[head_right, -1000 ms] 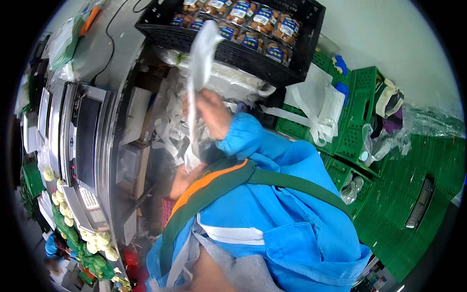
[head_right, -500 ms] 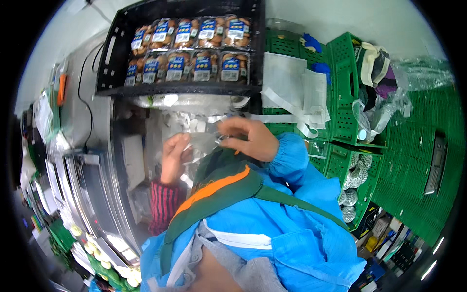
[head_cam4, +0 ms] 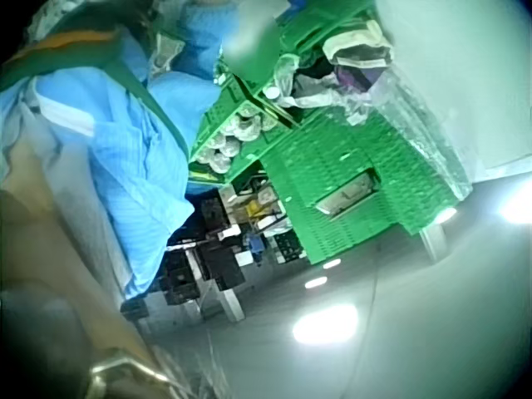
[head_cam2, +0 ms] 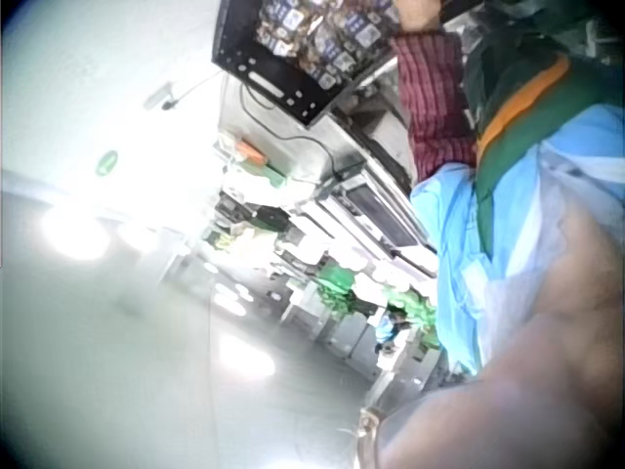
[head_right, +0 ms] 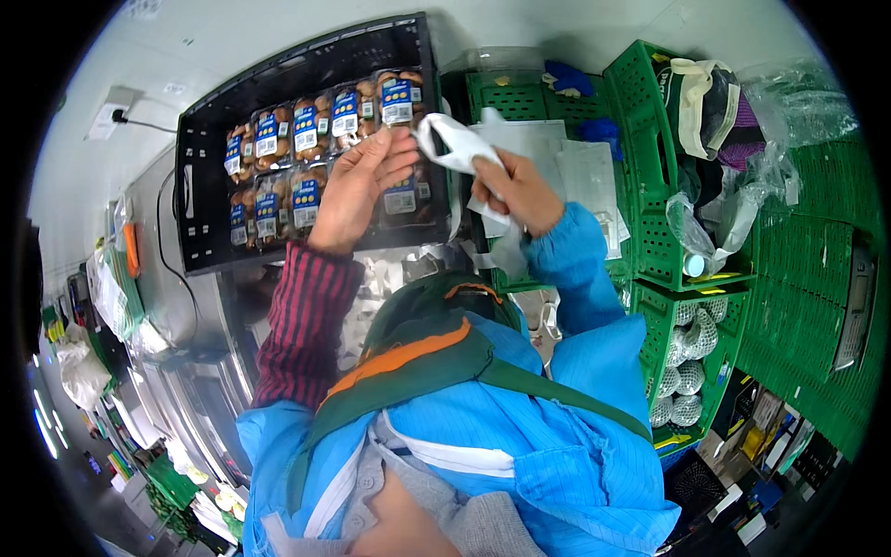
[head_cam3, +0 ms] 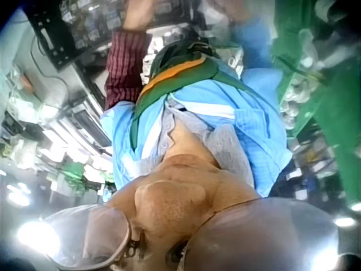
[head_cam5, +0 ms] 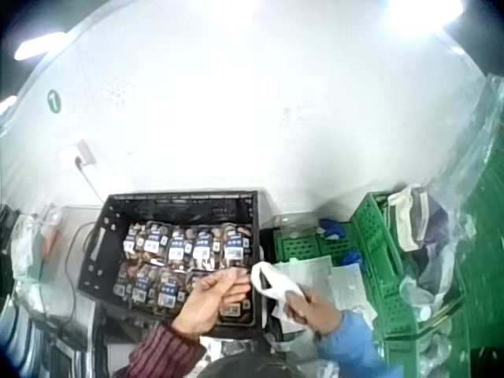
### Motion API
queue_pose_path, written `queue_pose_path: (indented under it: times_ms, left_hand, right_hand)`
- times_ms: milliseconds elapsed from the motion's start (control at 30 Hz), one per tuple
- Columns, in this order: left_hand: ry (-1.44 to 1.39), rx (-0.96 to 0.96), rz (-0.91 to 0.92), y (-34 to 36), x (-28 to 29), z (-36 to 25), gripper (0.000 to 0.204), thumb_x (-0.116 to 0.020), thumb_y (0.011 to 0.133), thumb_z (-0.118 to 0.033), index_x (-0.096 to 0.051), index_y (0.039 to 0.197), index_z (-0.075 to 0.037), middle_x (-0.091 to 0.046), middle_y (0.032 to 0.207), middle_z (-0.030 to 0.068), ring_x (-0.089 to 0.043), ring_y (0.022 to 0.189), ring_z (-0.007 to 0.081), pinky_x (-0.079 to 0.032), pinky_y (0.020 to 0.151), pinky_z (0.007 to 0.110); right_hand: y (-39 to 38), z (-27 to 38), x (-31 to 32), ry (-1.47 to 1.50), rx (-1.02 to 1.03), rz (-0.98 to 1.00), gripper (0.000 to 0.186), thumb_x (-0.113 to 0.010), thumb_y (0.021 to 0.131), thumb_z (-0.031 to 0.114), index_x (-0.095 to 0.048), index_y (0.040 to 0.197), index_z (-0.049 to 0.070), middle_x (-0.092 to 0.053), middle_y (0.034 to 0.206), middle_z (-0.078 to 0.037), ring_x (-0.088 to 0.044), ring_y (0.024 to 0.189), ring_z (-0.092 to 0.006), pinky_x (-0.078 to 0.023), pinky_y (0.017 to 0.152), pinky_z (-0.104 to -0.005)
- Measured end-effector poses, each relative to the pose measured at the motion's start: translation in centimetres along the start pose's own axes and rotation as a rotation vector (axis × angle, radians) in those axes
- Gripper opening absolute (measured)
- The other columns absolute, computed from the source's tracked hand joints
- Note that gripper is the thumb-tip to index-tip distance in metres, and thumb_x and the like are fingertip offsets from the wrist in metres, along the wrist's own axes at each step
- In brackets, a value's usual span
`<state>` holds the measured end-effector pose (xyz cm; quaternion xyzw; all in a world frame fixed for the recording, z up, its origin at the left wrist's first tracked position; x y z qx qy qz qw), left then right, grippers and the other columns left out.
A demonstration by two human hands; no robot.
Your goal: The person labels packaged mushrooms with price stickers, peels them from a roll, and applies them to the packages. They then arrange the labeled packages into a black crate and later transfer them to a blue crate.
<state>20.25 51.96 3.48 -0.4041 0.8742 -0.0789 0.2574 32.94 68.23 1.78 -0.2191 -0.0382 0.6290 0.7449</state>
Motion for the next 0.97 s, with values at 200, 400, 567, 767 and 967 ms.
queue_pose_path:
  times_ms: [200,400,567,767,967]
  left_hand:
    - [-0.095,0.224,0.000,6.8,2.3,6.0,0.053,-0.059,0.091,-0.036,-0.046,0.127,0.000,-0.052,0.123,0.0115,-0.050,0.114,0.0225,-0.042,0.095,0.035]
    - [-0.062,0.215,-0.072,8.5,2.1,6.8,0.046,-0.056,0.093,-0.036,-0.049,0.127,-0.006,-0.055,0.117,0.0033,-0.052,0.099,0.0134,-0.044,0.086,0.030]
    - [-0.027,0.070,-0.009,8.8,0.8,5.8,0.031,-0.052,0.093,-0.011,-0.054,0.123,-0.004,-0.059,0.106,0.0024,-0.056,0.090,0.0101,-0.047,0.078,0.026]
    - [0.568,-0.236,0.121,10.5,2.2,5.6,0.034,-0.060,0.083,0.000,-0.057,0.118,-0.001,-0.059,0.094,0.0060,-0.060,0.089,0.0176,-0.049,0.079,0.028]
    - [0.236,0.145,0.078,12.1,5.1,9.4,0.025,-0.064,0.087,-0.014,-0.064,0.112,-0.011,-0.064,0.104,0.0089,-0.063,0.091,0.0195,-0.050,0.079,0.031]
  right_hand:
    - [8.5,-5.7,5.1,0.017,-0.148,-0.001,0.036,-0.053,0.094,0.036,-0.055,0.111,0.004,-0.050,0.069,0.002,-0.037,0.051,-0.0048,-0.028,0.045,-0.0212]
    - [13.9,-8.3,4.5,0.000,-0.217,0.064,0.035,-0.057,0.091,0.038,-0.058,0.096,0.004,-0.049,0.067,0.000,-0.039,0.052,-0.0082,-0.030,0.046,-0.0228]
    - [17.1,-7.8,4.6,-0.255,-0.124,0.018,0.039,-0.059,0.085,0.035,-0.064,0.083,-0.003,-0.058,0.064,-0.005,-0.053,0.054,-0.0143,-0.040,0.050,-0.0290]
    - [17.6,-9.3,4.8,-0.478,-0.119,-0.165,0.039,-0.058,0.086,0.035,-0.066,0.092,-0.003,-0.063,0.071,-0.007,-0.055,0.059,-0.0157,-0.042,0.055,-0.0317]
    - [14.0,-8.7,4.3,-0.350,0.022,0.178,0.052,-0.068,0.082,0.031,-0.055,0.126,0.005,-0.065,0.095,-0.011,-0.060,0.082,-0.0188,-0.046,0.075,-0.0271]
Point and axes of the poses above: each hand's wrist, its own y-axis towards the middle knuckle, its own x-axis out of the back of the hand, z = x × y, the point moved 5 cm from there along y, towards the middle knuckle
